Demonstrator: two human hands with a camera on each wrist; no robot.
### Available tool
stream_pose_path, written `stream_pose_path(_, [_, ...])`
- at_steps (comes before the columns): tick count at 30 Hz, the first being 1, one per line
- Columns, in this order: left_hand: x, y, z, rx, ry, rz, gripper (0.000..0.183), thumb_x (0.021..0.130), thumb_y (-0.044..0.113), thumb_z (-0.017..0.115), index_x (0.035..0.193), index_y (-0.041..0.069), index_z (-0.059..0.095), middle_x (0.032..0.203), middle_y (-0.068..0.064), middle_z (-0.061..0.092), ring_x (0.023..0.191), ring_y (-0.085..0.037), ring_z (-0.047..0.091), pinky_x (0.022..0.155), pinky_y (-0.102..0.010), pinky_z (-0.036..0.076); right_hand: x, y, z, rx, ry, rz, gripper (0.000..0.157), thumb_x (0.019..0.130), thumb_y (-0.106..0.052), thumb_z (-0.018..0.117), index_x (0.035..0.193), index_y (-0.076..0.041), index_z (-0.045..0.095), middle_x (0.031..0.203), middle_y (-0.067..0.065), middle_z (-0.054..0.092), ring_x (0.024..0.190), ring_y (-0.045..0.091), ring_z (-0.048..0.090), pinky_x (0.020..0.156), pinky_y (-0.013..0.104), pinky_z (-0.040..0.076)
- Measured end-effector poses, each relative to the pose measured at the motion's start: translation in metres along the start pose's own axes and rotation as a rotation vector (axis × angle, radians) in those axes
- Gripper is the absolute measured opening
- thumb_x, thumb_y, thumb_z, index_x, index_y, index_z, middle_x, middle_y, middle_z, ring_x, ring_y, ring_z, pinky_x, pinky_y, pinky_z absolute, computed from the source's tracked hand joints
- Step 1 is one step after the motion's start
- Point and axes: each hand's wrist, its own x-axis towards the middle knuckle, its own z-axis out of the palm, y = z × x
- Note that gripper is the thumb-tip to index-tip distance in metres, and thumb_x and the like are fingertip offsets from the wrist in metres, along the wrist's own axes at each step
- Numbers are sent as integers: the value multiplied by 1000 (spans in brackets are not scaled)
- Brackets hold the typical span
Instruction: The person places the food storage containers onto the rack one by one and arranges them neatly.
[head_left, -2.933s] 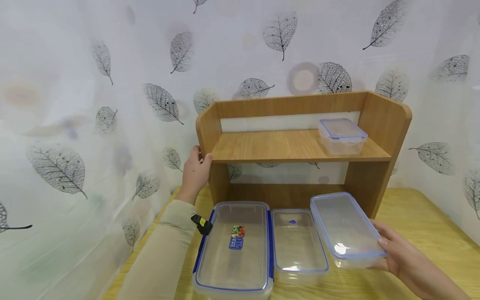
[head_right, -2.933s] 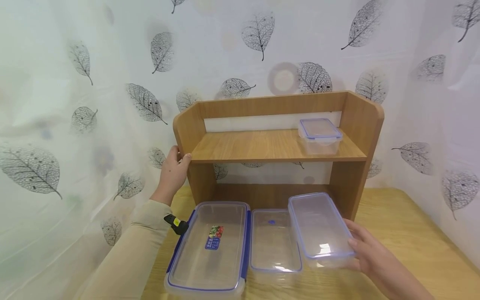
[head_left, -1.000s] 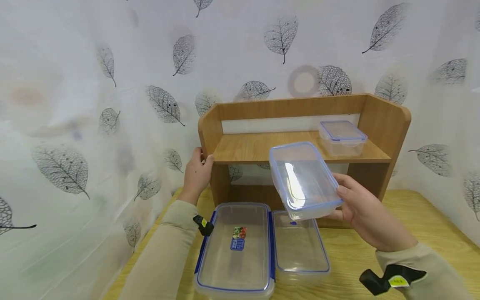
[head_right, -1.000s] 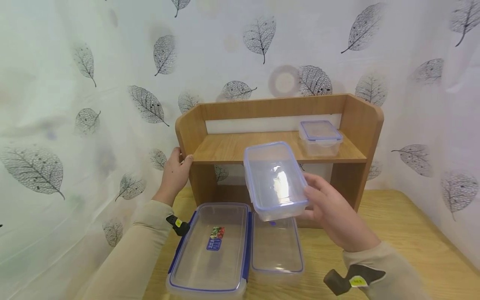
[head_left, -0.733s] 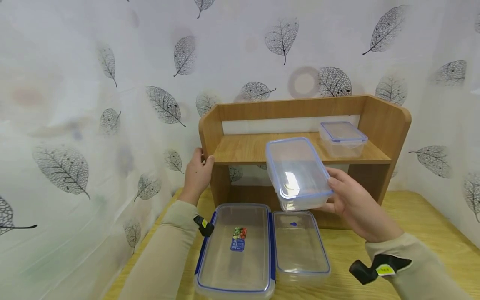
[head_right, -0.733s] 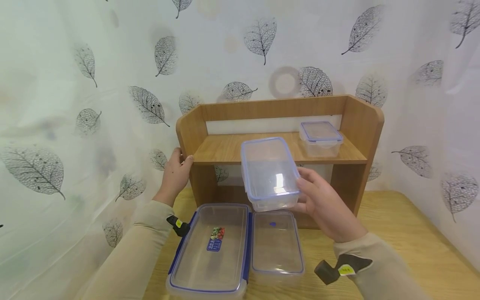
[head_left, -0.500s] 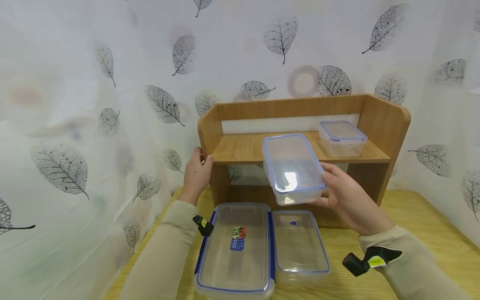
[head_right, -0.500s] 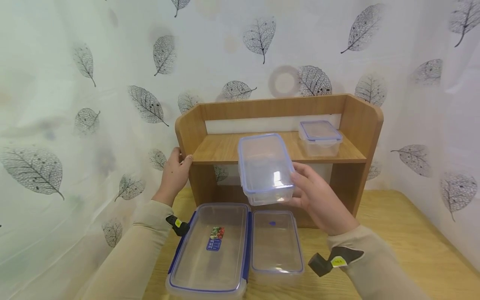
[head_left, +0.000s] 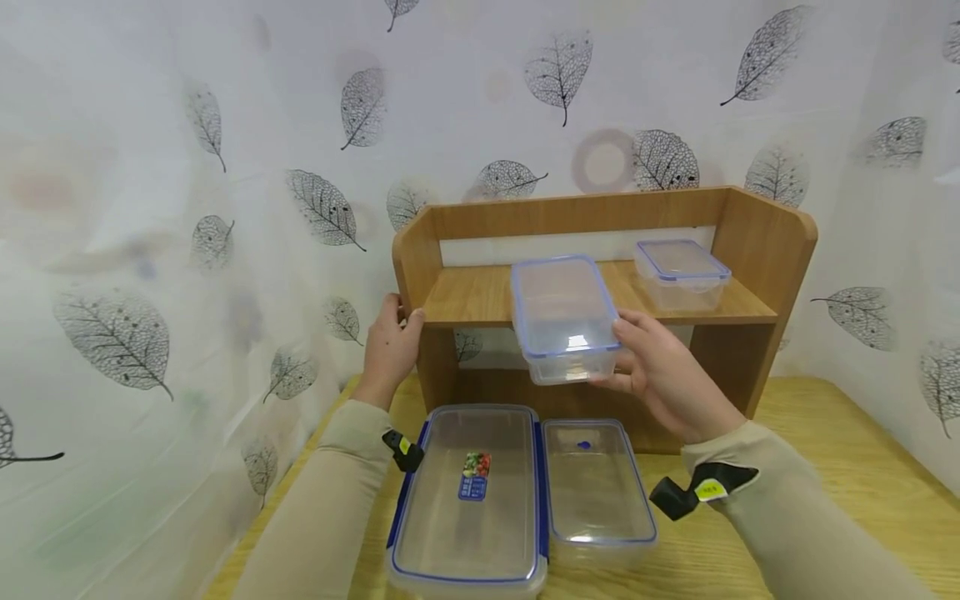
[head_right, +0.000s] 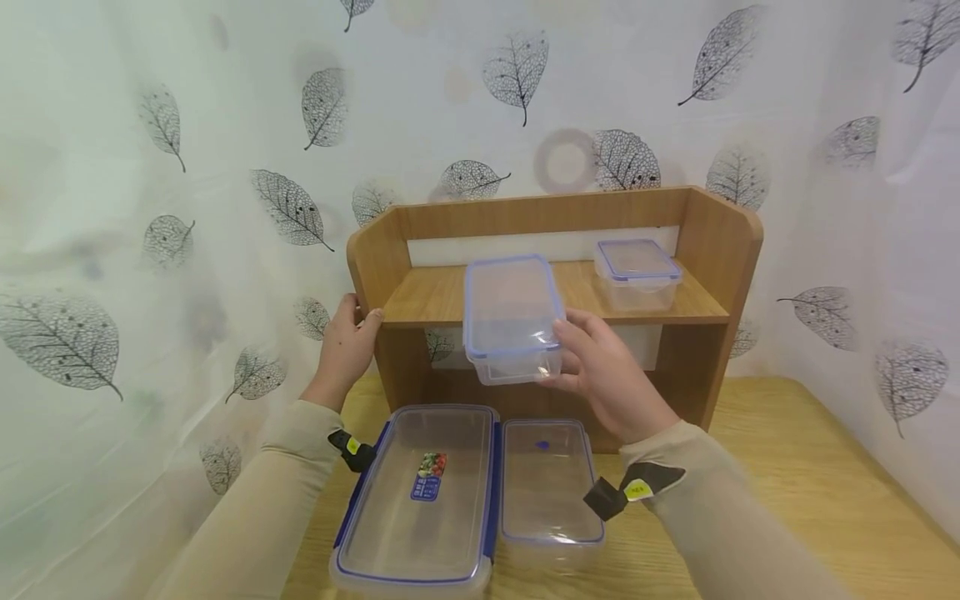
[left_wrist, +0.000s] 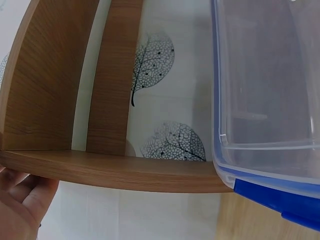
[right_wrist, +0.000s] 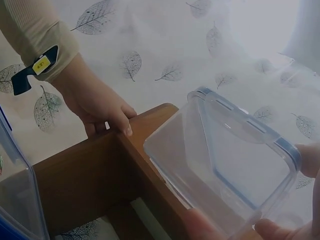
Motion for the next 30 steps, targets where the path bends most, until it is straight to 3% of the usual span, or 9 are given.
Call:
stream_pose_path(6, [1, 2, 0, 8, -7, -10, 42, 105, 40, 45, 138, 13, 46, 143, -18, 55, 132, -35, 52, 105, -54, 47, 12, -3, 10, -3, 68, 27, 66, 105, -45, 50, 150, -2, 26, 143, 20, 38, 124, 31, 56, 94, 44, 56])
stream_pose_path(12, [2, 3, -1, 5, -18, -23, 44, 105, 40, 45, 139, 13, 45, 145, -18, 53, 134, -35, 50, 107, -54, 45, 27, -2, 18, 19, 149, 24, 68, 107, -42, 46, 153, 2, 22, 152, 19, 26, 122, 35, 54, 95, 42, 56])
stream_pose_path(19, [2, 0, -2, 8, -31, -20, 44, 105, 41, 45, 138, 12, 46, 144, -18, 54, 134, -35, 49, 107, -54, 44, 36, 3, 23, 61, 132, -13, 72, 107, -32, 51, 158, 0, 13, 156, 20, 23, 139, 38, 40, 101, 40, 52])
stream_pose_path(23, [2, 1, -2, 10, -32, -20, 44, 105, 41, 45, 139, 13, 46, 145, -18, 53, 134, -35, 50, 107, -54, 45, 37, 6, 24, 30, 135, -4, 78, 105, -25, 57, 161, -3, 7, 154, 21, 24, 141, 36, 37, 100, 36, 52])
stream_pose_path(30, [2, 3, -3, 14, -32, -25, 44, 105, 41, 45, 138, 13, 45, 145, -18, 53, 133, -35, 50, 107, -54, 45, 38, 6, 25, -104, 173, 23, 83, 104, -31, 59, 162, -7, 5, 158, 22, 22, 137, 38, 41, 98, 39, 54])
